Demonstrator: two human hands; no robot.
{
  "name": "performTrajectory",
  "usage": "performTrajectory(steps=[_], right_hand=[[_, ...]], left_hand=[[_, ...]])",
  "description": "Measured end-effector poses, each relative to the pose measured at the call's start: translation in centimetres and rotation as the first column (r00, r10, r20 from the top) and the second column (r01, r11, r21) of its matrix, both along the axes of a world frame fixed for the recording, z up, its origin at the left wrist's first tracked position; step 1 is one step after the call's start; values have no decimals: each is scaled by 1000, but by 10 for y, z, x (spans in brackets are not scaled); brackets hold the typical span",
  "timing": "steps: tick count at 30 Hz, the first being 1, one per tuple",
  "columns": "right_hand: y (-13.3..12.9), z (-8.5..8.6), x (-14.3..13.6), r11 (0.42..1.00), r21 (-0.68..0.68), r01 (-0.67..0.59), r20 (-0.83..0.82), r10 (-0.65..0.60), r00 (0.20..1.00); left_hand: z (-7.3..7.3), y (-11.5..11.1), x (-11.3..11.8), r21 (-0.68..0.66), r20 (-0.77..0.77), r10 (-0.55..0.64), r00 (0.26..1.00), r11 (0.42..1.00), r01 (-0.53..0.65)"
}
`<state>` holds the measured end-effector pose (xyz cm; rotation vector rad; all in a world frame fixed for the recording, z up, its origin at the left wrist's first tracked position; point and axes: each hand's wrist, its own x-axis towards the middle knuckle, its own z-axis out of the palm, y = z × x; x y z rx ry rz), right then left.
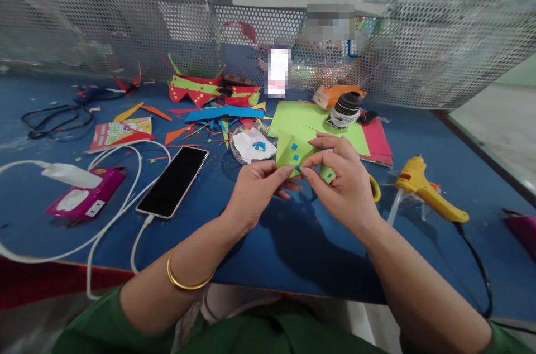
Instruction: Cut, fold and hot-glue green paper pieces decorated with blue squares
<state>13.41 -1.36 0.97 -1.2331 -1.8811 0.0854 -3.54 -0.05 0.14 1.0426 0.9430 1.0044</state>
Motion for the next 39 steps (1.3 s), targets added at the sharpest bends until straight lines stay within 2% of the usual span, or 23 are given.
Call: performTrajectory(steps=[6, 20, 25, 30, 39], right_hand=[[-1, 1, 0, 1000, 19, 10, 12, -10, 1000], [-2, 0, -2, 999, 18, 34, 33, -34, 999], [-1, 3, 0, 996, -85, 21, -126, -31, 991], [3, 1, 4, 969, -242, -45, -372, -50, 927], [4, 3, 2, 948, -307, -89, -376, -35, 926]], left_hand=[[0, -1, 0, 24, -11, 25, 1000, 999, -25], [-1, -1, 1, 164, -147, 114, 983, 982, -89], [0, -1, 0, 67, -61, 79, 995, 995, -75], [0, 0, -1, 12, -24, 38, 999, 999, -38], [1, -1, 1, 14, -22, 20, 1000, 1000, -20]])
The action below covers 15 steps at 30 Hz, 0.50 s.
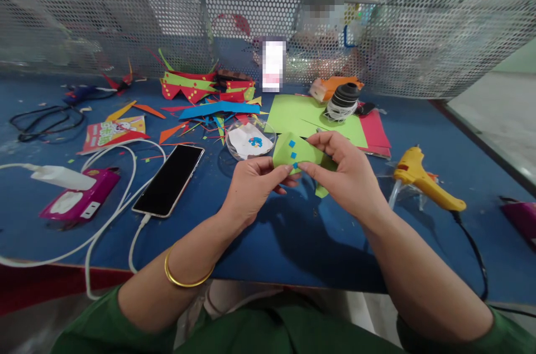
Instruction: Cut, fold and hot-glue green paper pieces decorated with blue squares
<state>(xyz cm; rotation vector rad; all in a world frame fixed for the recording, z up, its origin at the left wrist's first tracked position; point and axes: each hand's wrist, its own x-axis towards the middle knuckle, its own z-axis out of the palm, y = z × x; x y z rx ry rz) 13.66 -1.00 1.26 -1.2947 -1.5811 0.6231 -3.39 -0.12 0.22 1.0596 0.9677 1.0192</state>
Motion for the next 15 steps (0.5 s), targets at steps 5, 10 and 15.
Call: performTrajectory(steps=[5, 10, 15], right_hand=[[0, 1, 0, 996, -73, -47, -84, 41, 996], [2, 3, 4, 986, -155, -56, -110, 39, 993], [0, 4, 4, 982, -187, -32, -115, 10, 993]], left_hand=[[-1, 0, 0, -8, -5, -11, 1000, 1000, 11], [-1, 0, -1, -31, 45, -25, 999, 999, 26], [0, -1, -2, -52, 64, -70, 995, 996, 73]])
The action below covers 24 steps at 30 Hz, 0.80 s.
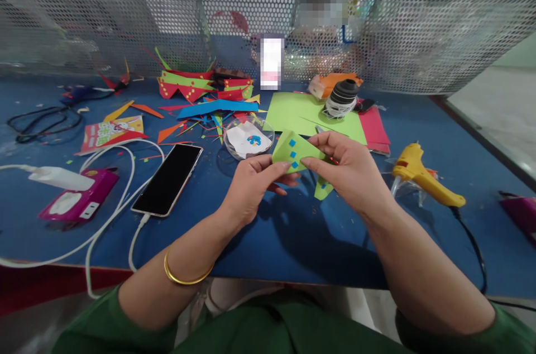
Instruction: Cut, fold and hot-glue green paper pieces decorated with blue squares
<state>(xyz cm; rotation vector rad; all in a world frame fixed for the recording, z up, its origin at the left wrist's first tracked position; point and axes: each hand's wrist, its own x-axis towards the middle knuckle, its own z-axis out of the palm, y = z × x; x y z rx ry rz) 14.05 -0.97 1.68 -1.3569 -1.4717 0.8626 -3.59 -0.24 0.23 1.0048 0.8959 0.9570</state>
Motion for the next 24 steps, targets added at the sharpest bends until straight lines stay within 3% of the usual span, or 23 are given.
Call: performTrajectory(steps=[10, 24], right_hand=[[-2, 4, -5, 999, -8, -45, 18, 45, 999], [-1, 1, -2, 999, 2, -41, 37, 41, 998]], left_hand=[[-3, 2, 3, 39, -96, 54, 994, 998, -50], [-2, 1, 2, 2, -54, 52, 997, 999, -52]])
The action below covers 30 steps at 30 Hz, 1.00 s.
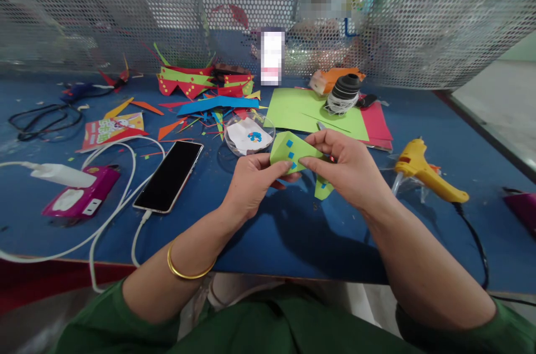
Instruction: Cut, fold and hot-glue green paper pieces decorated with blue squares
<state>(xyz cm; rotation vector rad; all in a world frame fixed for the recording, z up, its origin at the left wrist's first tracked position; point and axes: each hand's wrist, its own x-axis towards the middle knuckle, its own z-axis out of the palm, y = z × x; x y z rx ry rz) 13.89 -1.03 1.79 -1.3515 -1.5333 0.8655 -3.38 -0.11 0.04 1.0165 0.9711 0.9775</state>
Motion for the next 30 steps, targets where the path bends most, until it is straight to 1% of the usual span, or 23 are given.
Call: performTrajectory(steps=[3, 4, 5, 6, 7, 9, 10, 11, 12, 14, 18, 23, 30], right_hand=[[1, 0, 2, 999, 43, 7, 32, -8, 999], [1, 0, 2, 996, 90, 24, 67, -30, 997], [0, 0, 2, 984, 167, 54, 115, -74, 991], [-1, 0, 2, 958, 274, 88, 170, -138, 976], [-2, 0, 1, 909, 401, 116, 226, -220, 949], [-5, -1, -2, 775, 623, 105, 319, -374, 871], [-6, -2, -3, 721, 689, 70, 358, -423, 833], [-8, -3, -5, 687, 726, 31, 393, -452, 801], [-9, -4, -7, 669, 744, -3, 424, -468, 775], [-11, -6, -10, 656, 753, -40, 460, -482, 746], [-11, -9, -14, 641, 766, -50, 462, -493, 737], [-13, -8, -15, 655, 753, -69, 490, -487, 723], [-14, -9, -15, 665, 746, -41, 471, -482, 738]], left_hand=[[2, -1, -1, -16, 28, -17, 999, 1000, 18], [2, -1, -1, -12, 27, -19, 999, 1000, 20], [2, -1, 0, -7, 22, -15, 1000, 1000, 15], [3, -1, 0, -1, 19, -6, 1000, 1000, 6], [3, -1, 0, 4, 19, 7, 1000, 1000, -7], [3, -1, 0, 12, 33, 35, 999, 999, -36], [3, -1, -1, 17, 43, 48, 998, 999, -49], [3, -1, -1, 22, 54, 57, 997, 998, -58], [3, -1, -1, 27, 64, 63, 996, 998, -65], [4, -1, -1, 35, 75, 69, 995, 997, -71], [5, -1, 0, 39, 79, 66, 995, 997, -69], [5, -2, 0, 44, 50, 55, 997, 997, -58], [3, -1, -1, 72, 12, 38, 999, 997, -39]])
